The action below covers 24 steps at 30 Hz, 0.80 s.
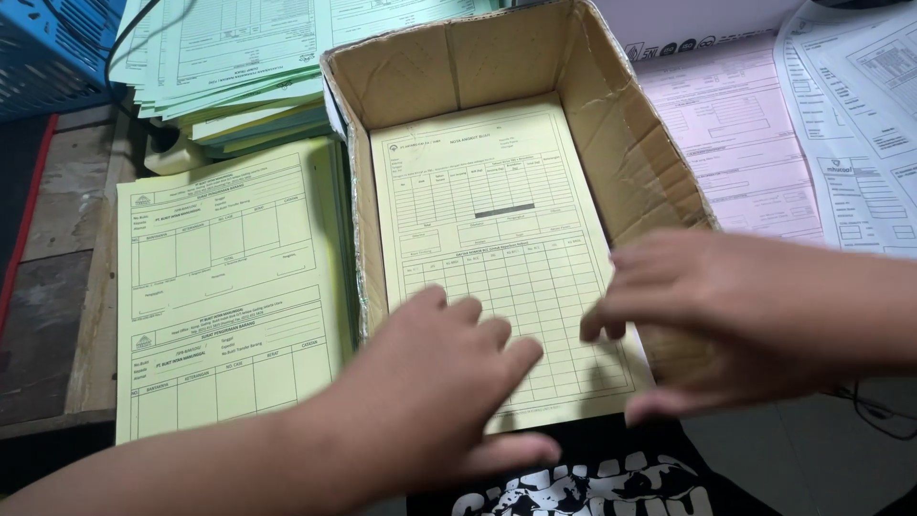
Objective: Sorting and placing printed paper forms into a cardboard box.
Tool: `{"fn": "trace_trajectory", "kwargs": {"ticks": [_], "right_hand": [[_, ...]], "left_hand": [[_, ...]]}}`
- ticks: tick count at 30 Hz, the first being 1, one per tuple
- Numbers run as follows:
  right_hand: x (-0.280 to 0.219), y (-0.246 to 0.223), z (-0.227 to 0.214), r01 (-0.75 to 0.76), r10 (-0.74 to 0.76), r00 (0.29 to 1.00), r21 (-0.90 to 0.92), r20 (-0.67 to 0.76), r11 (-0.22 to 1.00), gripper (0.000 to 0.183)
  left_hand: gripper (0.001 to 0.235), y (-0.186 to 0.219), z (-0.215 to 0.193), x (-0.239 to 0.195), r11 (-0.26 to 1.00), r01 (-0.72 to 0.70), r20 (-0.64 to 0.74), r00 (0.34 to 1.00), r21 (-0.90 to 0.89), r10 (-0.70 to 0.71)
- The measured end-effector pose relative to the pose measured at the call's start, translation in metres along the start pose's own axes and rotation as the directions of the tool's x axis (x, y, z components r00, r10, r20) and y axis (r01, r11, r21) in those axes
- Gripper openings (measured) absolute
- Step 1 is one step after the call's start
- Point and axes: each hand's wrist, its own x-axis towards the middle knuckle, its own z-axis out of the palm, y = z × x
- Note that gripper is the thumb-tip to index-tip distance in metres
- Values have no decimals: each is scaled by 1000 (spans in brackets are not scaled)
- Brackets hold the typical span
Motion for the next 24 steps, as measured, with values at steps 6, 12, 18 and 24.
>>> {"fn": "trace_trajectory", "kwargs": {"ticks": [6,12,18,24], "right_hand": [[35,67,3,412,-16,203,71,-979,908,35],[66,132,28,453,526,394,657,-754,602,45],[67,110,23,361,662,464,808,-589,466,33],[63,114,21,237,650,415,766,-636,598,33]], "left_hand": [[22,-90,4,9,985,-172,-953,301,-26,27],[36,-154,57,50,732,-432,-790,-69,-527,-610],[28,-166,74,63,701,-472,-772,-65,-535,-633],[32,-167,77,63,682,-405,-741,-16,-609,-671]]}}
